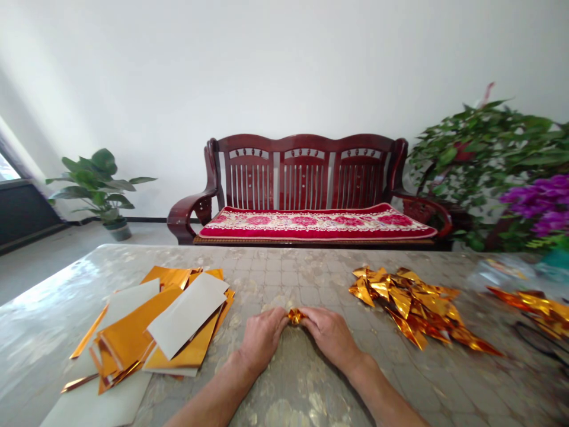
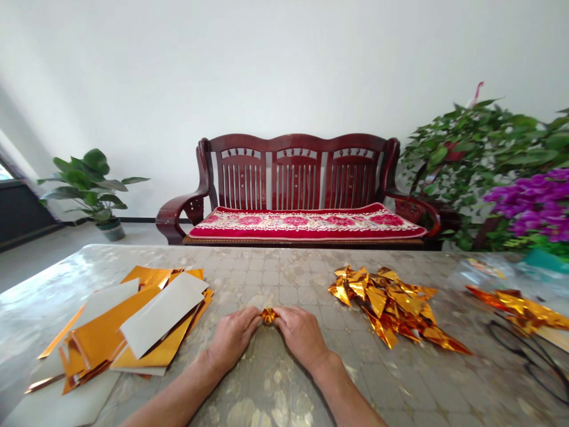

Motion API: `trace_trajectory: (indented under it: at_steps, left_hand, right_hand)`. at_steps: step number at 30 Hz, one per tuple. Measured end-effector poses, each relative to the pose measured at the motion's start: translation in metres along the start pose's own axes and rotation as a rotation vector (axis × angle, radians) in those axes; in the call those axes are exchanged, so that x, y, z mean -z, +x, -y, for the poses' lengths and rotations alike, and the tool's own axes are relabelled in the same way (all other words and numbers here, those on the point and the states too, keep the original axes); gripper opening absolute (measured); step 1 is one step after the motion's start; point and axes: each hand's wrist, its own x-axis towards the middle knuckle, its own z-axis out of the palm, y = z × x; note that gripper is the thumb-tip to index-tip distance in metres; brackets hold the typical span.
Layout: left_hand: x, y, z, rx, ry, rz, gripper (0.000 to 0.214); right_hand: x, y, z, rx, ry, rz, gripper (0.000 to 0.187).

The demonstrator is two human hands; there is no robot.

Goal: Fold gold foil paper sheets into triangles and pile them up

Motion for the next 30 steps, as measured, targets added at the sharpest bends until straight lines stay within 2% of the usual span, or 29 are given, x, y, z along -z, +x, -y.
trace_trajectory:
  at_steps: [15,25,30]
  left_hand:
    - [-0.004,-0.002,-0.001,-0.061,-0.003,-0.013,0.024]
    - [0.001,-0.001,-0.009,-0.001,0.115,0.064,0.023]
    - [0.003,-0.002,-0.014,-0.023,0.2,0.103,0.027]
  right_hand:
    - [-0.006,-0.003,0.001,0.012,-0.012,-0.042,0.03]
    - [-0.01,-0.005,0.003,0.052,-0.044,-0.071,0.029]
    - [-0.011,-0.005,0.004,0.053,-0.067,-0.079,0.029]
